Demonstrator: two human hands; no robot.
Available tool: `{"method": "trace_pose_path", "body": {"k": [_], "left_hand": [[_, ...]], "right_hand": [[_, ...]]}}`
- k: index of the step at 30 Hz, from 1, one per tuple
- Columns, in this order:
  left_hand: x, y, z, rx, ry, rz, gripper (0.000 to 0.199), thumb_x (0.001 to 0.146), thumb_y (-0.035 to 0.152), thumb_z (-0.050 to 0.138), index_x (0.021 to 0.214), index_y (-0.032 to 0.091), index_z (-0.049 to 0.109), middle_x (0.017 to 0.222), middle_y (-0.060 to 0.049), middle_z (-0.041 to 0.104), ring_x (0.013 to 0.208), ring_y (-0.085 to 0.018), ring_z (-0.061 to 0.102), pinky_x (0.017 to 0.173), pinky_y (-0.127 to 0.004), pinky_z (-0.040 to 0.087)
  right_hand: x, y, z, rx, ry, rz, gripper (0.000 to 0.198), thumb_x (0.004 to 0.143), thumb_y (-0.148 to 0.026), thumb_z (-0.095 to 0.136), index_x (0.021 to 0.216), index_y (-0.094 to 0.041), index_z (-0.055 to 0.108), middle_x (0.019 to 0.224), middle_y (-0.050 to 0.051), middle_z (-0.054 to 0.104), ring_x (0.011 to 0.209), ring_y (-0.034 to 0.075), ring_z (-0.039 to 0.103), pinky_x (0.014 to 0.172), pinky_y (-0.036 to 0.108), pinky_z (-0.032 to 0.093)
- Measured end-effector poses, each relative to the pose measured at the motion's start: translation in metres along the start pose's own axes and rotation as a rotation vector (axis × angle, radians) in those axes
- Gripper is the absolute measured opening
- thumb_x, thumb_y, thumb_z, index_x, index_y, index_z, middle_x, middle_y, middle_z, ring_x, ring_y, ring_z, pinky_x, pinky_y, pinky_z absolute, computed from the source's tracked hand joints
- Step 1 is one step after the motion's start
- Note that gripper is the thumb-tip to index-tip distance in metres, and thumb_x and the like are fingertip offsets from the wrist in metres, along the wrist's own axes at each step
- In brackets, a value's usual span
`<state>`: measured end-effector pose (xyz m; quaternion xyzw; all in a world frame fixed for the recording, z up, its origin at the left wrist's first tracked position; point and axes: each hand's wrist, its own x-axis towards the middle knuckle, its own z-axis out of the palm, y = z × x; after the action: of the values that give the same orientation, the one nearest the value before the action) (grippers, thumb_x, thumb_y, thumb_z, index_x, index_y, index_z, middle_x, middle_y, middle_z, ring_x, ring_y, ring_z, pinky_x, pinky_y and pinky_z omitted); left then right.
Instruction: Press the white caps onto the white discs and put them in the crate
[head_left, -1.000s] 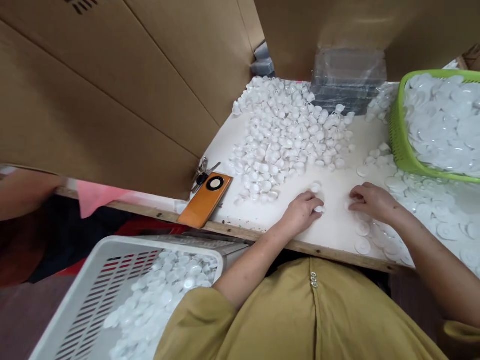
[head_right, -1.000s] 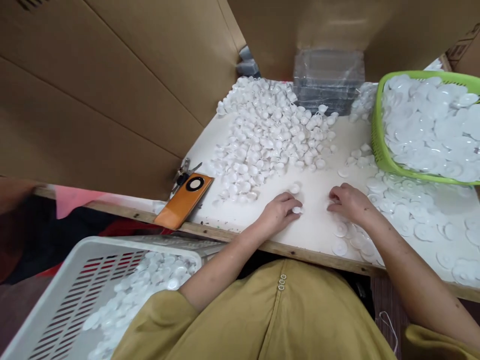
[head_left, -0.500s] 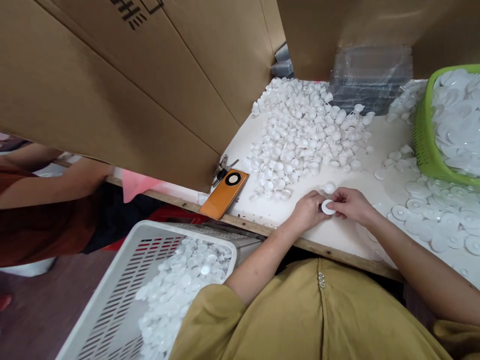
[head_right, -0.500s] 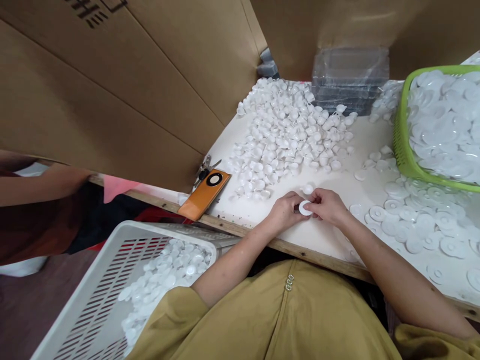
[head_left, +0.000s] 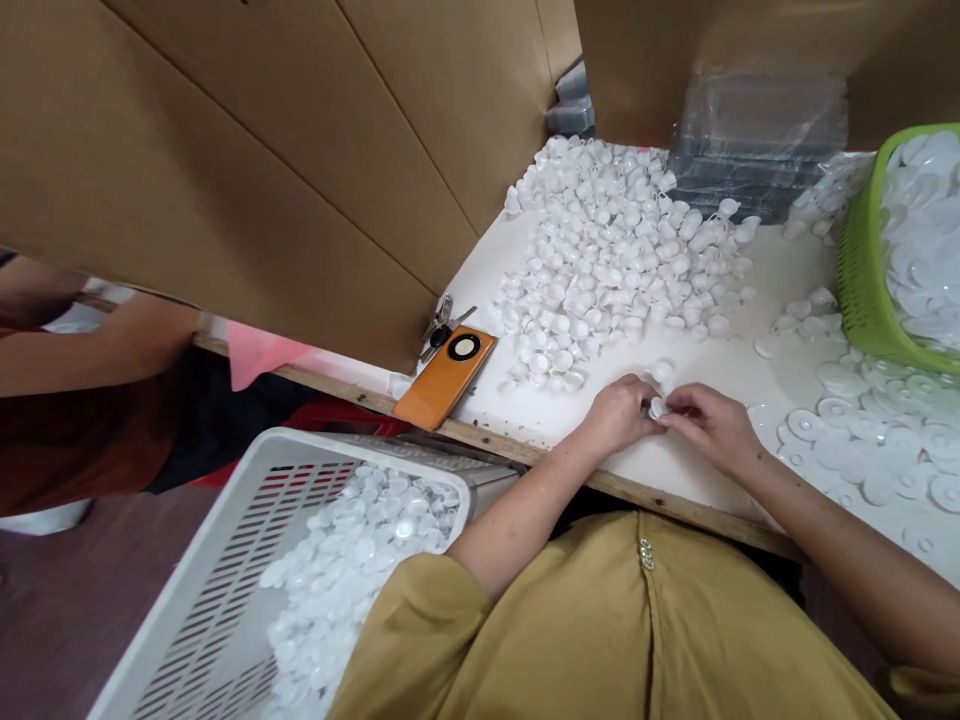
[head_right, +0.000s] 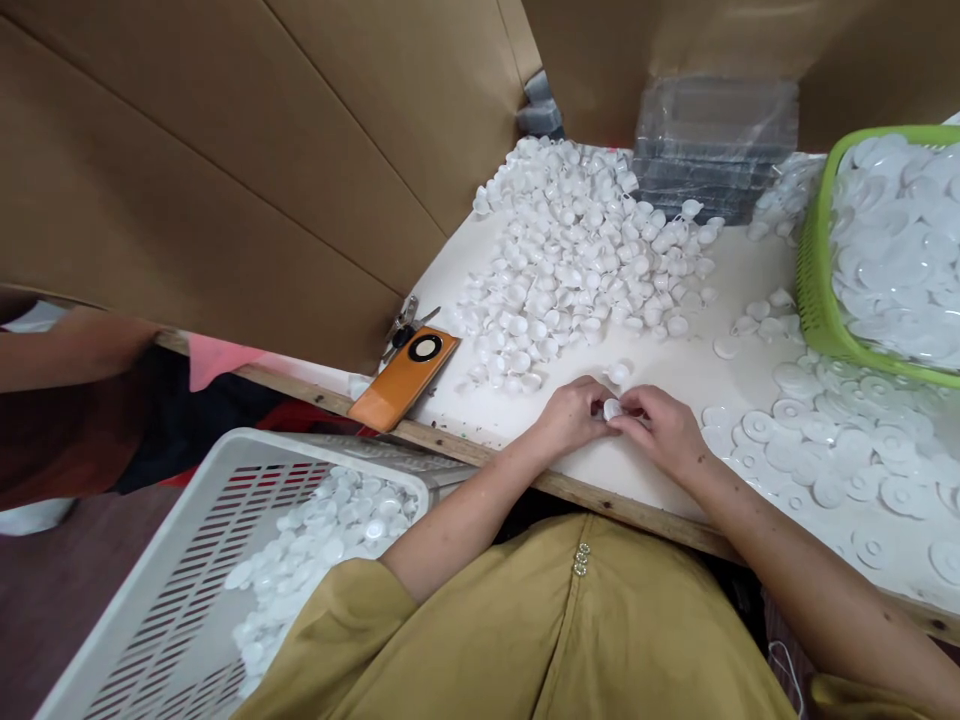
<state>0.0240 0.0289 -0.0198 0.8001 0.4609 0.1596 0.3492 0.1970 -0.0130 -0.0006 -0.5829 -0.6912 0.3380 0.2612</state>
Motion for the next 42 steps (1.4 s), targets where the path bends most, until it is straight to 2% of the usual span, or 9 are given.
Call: {"method": "trace_pose_path", "body": {"k": [4, 10, 14, 20, 24, 28, 31, 36, 42], "left_hand": [[0.000, 0.002, -0.003, 0.036, -0.013, -0.007, 0.027, 0.064, 0.030, 0.078, 0.085, 0.016, 0.069, 0.081, -0.002, 0.062, 0.073, -0.015, 0.059, 0.067, -0.024, 0.044], [-0.003, 0.000, -0.008, 0.007, -0.041, 0.030, 0.017, 0.067, 0.025, 0.076, 0.079, 0.015, 0.067, 0.078, -0.001, 0.061, 0.069, -0.012, 0.057, 0.064, -0.022, 0.043], [-0.003, -0.001, -0.008, -0.022, -0.012, 0.031, 0.020, 0.069, 0.030, 0.075, 0.080, 0.016, 0.067, 0.079, -0.002, 0.062, 0.069, -0.012, 0.058, 0.063, -0.022, 0.043], [-0.002, 0.001, -0.006, -0.005, -0.031, 0.055, 0.018, 0.069, 0.027, 0.074, 0.082, 0.016, 0.068, 0.081, -0.003, 0.065, 0.076, -0.015, 0.061, 0.068, -0.023, 0.046], [-0.005, 0.002, -0.015, 0.006, -0.097, 0.060, 0.021, 0.069, 0.026, 0.074, 0.086, 0.015, 0.068, 0.085, -0.004, 0.064, 0.078, -0.015, 0.060, 0.070, -0.023, 0.045], [-0.007, -0.001, -0.032, -0.106, -0.253, 0.088, 0.031, 0.070, 0.029, 0.075, 0.096, 0.016, 0.068, 0.088, -0.002, 0.063, 0.076, -0.013, 0.059, 0.067, -0.021, 0.043], [-0.002, -0.002, -0.038, -0.169, -0.313, -0.003, 0.022, 0.077, 0.034, 0.067, 0.091, 0.017, 0.068, 0.077, 0.001, 0.063, 0.070, -0.012, 0.056, 0.063, -0.021, 0.040], [0.014, -0.001, -0.038, -0.125, -0.390, -0.103, 0.026, 0.069, 0.032, 0.073, 0.089, 0.018, 0.065, 0.070, 0.004, 0.059, 0.063, -0.011, 0.052, 0.060, -0.022, 0.037], [0.010, 0.002, -0.032, -0.185, -0.333, -0.094, 0.022, 0.070, 0.028, 0.069, 0.088, 0.018, 0.062, 0.070, 0.004, 0.058, 0.065, -0.012, 0.053, 0.059, -0.021, 0.039]], "right_hand": [[0.022, -0.003, -0.007, -0.004, -0.106, 0.150, 0.020, 0.065, -0.029, 0.073, 0.083, -0.022, 0.066, 0.076, 0.000, 0.063, 0.069, 0.017, 0.058, 0.065, 0.029, 0.046], [0.026, -0.003, -0.008, 0.340, -0.227, 0.364, 0.017, 0.071, -0.034, 0.067, 0.080, -0.020, 0.065, 0.058, -0.002, 0.060, 0.055, 0.014, 0.058, 0.053, 0.025, 0.047], [0.025, -0.005, -0.003, 0.343, -0.191, 0.451, 0.020, 0.068, -0.031, 0.071, 0.074, -0.020, 0.057, 0.056, -0.003, 0.059, 0.050, 0.013, 0.058, 0.045, 0.022, 0.043], [0.031, -0.013, -0.004, 0.073, -0.254, 0.382, 0.015, 0.073, -0.028, 0.066, 0.073, -0.021, 0.054, 0.053, -0.006, 0.059, 0.048, 0.011, 0.058, 0.049, 0.022, 0.040], [0.033, -0.013, -0.004, 0.154, -0.335, 0.468, 0.015, 0.074, -0.024, 0.065, 0.073, -0.021, 0.051, 0.050, -0.005, 0.058, 0.044, 0.011, 0.057, 0.044, 0.021, 0.038], [0.038, -0.012, -0.002, 0.159, -0.338, 0.567, 0.019, 0.073, -0.027, 0.070, 0.074, -0.020, 0.052, 0.048, -0.003, 0.059, 0.041, 0.012, 0.056, 0.038, 0.019, 0.035], [0.042, -0.012, -0.002, 0.161, -0.357, 0.596, 0.020, 0.071, -0.026, 0.071, 0.074, -0.019, 0.053, 0.047, -0.003, 0.058, 0.043, 0.013, 0.059, 0.037, 0.019, 0.036], [0.052, -0.013, -0.005, 0.141, -0.421, 0.610, 0.021, 0.071, -0.022, 0.072, 0.073, -0.019, 0.051, 0.048, -0.002, 0.060, 0.042, 0.014, 0.060, 0.037, 0.019, 0.038], [0.044, -0.018, 0.002, 0.113, -0.360, 0.529, 0.021, 0.072, -0.024, 0.071, 0.072, -0.020, 0.050, 0.051, -0.005, 0.058, 0.042, 0.011, 0.059, 0.038, 0.018, 0.036]]}}
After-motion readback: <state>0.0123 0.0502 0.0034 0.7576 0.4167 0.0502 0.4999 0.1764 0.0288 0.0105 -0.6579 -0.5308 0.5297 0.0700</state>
